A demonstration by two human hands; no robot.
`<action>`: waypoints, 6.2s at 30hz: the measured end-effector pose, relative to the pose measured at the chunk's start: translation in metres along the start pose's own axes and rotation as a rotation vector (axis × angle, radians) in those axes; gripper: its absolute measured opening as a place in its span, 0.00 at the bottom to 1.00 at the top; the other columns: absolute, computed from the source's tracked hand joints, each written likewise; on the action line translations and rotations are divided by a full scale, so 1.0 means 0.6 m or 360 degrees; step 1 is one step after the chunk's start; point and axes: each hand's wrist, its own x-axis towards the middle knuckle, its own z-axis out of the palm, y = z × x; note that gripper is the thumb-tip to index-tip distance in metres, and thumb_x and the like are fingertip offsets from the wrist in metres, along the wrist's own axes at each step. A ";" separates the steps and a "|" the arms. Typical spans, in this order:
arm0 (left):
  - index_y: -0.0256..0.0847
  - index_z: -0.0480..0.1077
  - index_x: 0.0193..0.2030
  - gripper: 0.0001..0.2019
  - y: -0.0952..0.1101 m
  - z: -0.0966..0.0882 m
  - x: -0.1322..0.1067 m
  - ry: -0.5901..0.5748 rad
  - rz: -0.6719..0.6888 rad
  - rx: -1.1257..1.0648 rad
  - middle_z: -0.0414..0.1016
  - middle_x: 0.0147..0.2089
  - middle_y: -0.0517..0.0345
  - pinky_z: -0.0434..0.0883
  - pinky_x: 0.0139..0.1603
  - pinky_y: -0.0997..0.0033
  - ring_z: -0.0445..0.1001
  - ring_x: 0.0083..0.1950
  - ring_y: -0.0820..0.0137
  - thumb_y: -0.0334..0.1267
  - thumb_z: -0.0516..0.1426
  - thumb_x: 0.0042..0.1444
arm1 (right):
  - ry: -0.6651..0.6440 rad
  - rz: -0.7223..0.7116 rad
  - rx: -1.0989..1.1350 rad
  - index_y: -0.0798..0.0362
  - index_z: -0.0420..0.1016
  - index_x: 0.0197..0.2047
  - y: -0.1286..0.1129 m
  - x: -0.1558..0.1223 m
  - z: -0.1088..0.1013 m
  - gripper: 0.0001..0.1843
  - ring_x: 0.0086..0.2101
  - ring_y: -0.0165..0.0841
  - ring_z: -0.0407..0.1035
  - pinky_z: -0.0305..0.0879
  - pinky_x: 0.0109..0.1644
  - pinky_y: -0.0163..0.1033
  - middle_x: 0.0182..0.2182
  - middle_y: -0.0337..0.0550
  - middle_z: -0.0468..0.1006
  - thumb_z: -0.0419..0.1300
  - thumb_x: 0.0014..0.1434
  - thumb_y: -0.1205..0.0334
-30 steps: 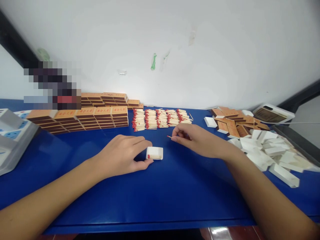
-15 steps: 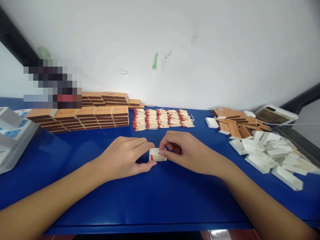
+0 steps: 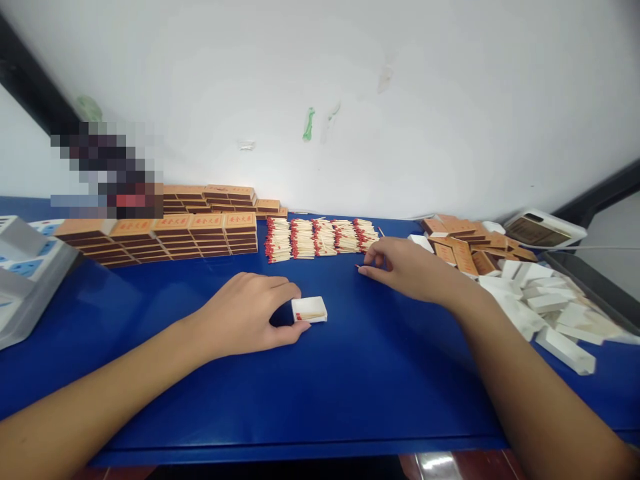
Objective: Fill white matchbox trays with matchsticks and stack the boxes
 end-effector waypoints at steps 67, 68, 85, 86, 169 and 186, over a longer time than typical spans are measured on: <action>0.44 0.78 0.52 0.16 -0.005 0.009 0.002 -0.0037 -0.0181 0.0045 0.81 0.35 0.62 0.62 0.31 0.68 0.78 0.31 0.68 0.50 0.62 0.65 | -0.0248 -0.0381 0.0729 0.50 0.76 0.44 -0.108 -0.018 0.034 0.09 0.33 0.31 0.67 0.63 0.36 0.38 0.36 0.39 0.77 0.59 0.73 0.55; 0.44 0.78 0.52 0.16 -0.005 0.009 0.002 -0.0043 -0.0185 0.0047 0.81 0.35 0.62 0.62 0.31 0.68 0.78 0.31 0.68 0.50 0.62 0.65 | -0.0255 -0.0378 0.0719 0.50 0.76 0.44 -0.107 -0.018 0.033 0.09 0.33 0.32 0.68 0.63 0.36 0.38 0.36 0.40 0.77 0.58 0.73 0.55; 0.43 0.77 0.53 0.16 -0.003 0.004 0.003 -0.0084 -0.0184 0.0114 0.82 0.36 0.61 0.63 0.31 0.67 0.78 0.32 0.67 0.51 0.62 0.65 | -0.0192 -0.0182 0.0306 0.51 0.76 0.38 -0.052 -0.009 0.010 0.08 0.32 0.34 0.69 0.63 0.35 0.40 0.34 0.43 0.78 0.58 0.69 0.59; 0.43 0.77 0.52 0.16 -0.003 0.005 0.002 -0.0082 -0.0178 0.0114 0.82 0.36 0.61 0.63 0.31 0.67 0.79 0.32 0.67 0.50 0.62 0.65 | -0.0173 -0.0187 0.0313 0.51 0.76 0.38 -0.054 -0.010 0.008 0.08 0.32 0.35 0.69 0.63 0.35 0.40 0.34 0.43 0.78 0.59 0.69 0.59; 0.41 0.74 0.53 0.13 -0.010 0.016 -0.004 0.0340 0.0151 0.0196 0.78 0.30 0.67 0.61 0.27 0.70 0.75 0.26 0.73 0.44 0.63 0.66 | -0.0136 -0.0368 0.0726 0.50 0.81 0.38 -0.105 -0.026 0.007 0.07 0.28 0.28 0.67 0.63 0.31 0.36 0.28 0.36 0.77 0.64 0.68 0.59; 0.42 0.75 0.53 0.14 -0.007 0.016 -0.004 0.0316 0.0100 0.0175 0.81 0.33 0.65 0.64 0.28 0.68 0.78 0.28 0.71 0.46 0.64 0.65 | 0.0022 -0.0477 0.0672 0.50 0.79 0.38 -0.116 -0.028 0.021 0.04 0.27 0.27 0.64 0.60 0.31 0.35 0.26 0.34 0.72 0.64 0.67 0.65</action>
